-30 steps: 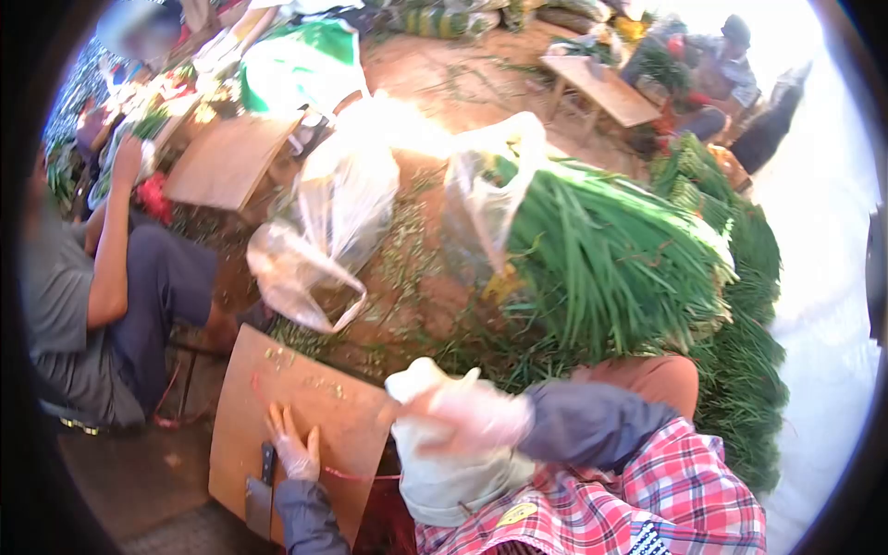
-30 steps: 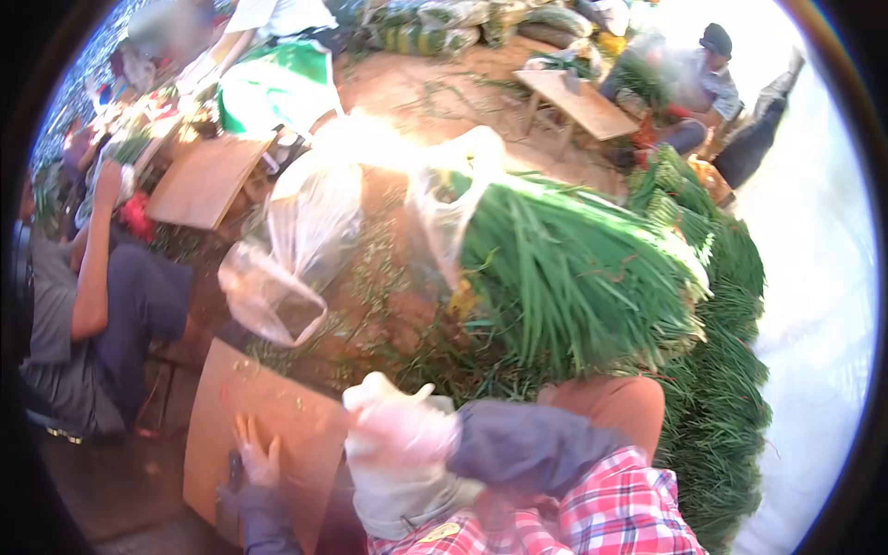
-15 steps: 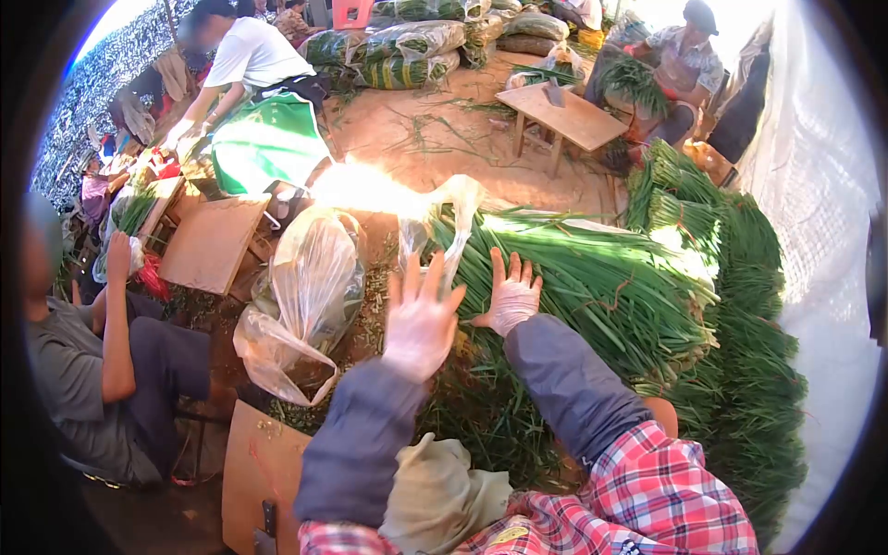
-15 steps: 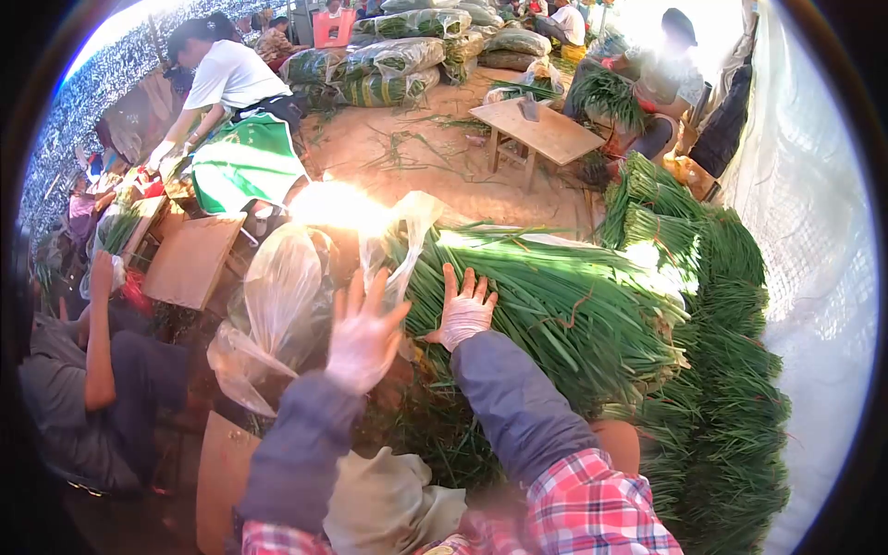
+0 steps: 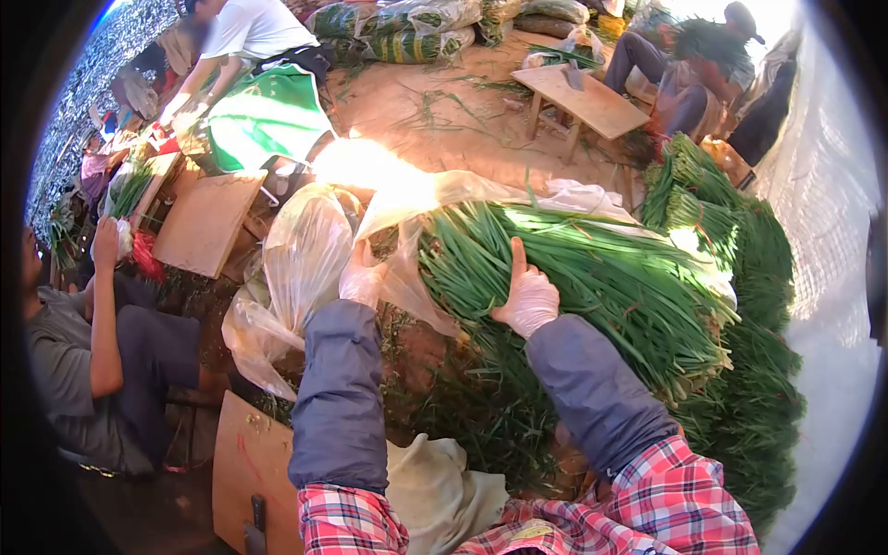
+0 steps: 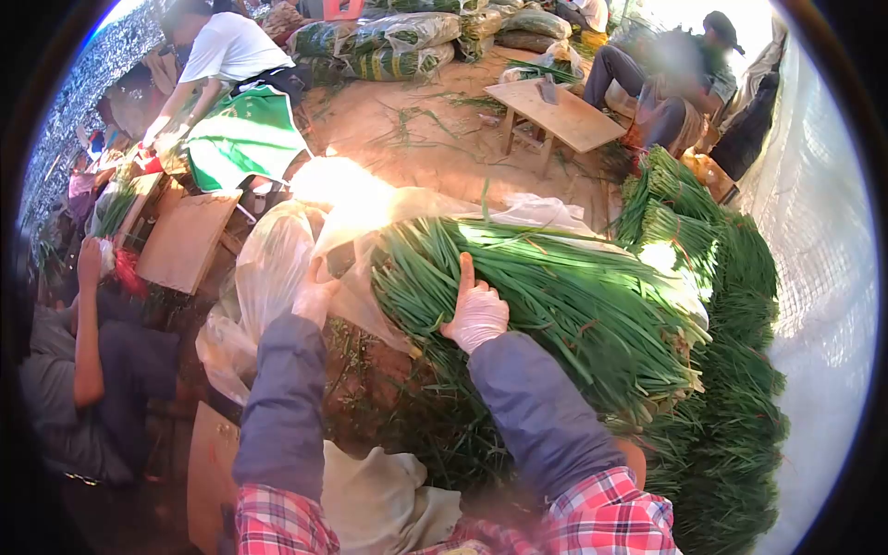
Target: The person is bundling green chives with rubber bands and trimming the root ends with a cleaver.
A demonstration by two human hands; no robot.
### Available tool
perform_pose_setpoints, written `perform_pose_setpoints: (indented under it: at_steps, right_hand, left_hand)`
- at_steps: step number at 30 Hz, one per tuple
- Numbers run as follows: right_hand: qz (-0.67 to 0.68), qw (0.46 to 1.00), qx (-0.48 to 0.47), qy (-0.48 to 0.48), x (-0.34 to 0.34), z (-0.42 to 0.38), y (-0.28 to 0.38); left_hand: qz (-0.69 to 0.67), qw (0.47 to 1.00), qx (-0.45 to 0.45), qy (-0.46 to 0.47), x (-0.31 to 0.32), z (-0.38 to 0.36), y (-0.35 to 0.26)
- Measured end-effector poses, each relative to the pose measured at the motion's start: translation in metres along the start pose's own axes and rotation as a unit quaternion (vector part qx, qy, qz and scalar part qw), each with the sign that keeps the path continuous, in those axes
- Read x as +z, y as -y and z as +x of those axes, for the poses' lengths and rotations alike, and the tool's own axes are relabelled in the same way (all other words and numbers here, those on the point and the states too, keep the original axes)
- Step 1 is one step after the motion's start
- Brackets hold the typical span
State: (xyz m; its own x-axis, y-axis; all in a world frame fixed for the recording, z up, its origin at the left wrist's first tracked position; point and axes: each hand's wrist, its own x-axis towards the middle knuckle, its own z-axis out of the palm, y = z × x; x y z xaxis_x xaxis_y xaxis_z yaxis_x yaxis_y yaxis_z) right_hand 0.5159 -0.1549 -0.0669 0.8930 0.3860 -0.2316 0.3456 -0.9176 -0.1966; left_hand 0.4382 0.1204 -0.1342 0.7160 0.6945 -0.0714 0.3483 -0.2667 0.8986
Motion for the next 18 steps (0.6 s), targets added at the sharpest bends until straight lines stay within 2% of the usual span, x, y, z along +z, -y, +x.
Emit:
perform_pose_setpoints:
  at_steps: [1,2,5,6,8,10,11,13,15,18]
  right_hand:
    - [0.021,1.0,-0.012,0.004,0.0,0.005,-0.003]
    - [0.044,0.999,-0.022,0.008,-0.002,0.008,-0.009]
    - [0.095,0.994,-0.049,0.017,-0.019,0.014,-0.018]
    - [0.094,0.993,-0.071,0.004,-0.02,0.017,-0.024]
    - [0.117,0.988,-0.105,0.001,-0.033,0.016,-0.036]
    - [0.183,0.971,-0.152,0.019,-0.039,0.021,-0.055]
    - [0.221,0.959,-0.177,0.027,-0.039,0.024,-0.06]
    - [0.204,0.963,-0.173,0.028,-0.035,0.02,-0.064]
    - [0.144,0.977,-0.155,0.006,-0.024,0.01,-0.062]
    - [0.164,0.98,-0.11,0.02,-0.027,-0.005,-0.037]
  left_hand:
    - [0.006,1.0,-0.009,0.009,-0.006,-0.013,-0.021]
    - [0.023,0.996,0.075,-0.046,-0.01,-0.036,-0.046]
    - [0.063,0.956,0.229,-0.174,-0.004,-0.096,-0.078]
    - [-0.055,0.957,0.24,-0.153,0.004,-0.121,-0.083]
    - [-0.223,0.968,0.107,-0.051,0.034,-0.169,-0.081]
    - [-0.395,0.914,-0.072,0.051,0.09,-0.2,-0.052]
    - [-0.405,0.909,-0.069,0.068,0.089,-0.199,-0.052]
    - [-0.414,0.887,-0.192,0.075,0.097,-0.2,-0.058]
    - [-0.428,0.89,-0.135,0.081,0.108,-0.195,-0.055]
    - [-0.417,0.901,-0.097,0.072,0.106,-0.191,-0.059]
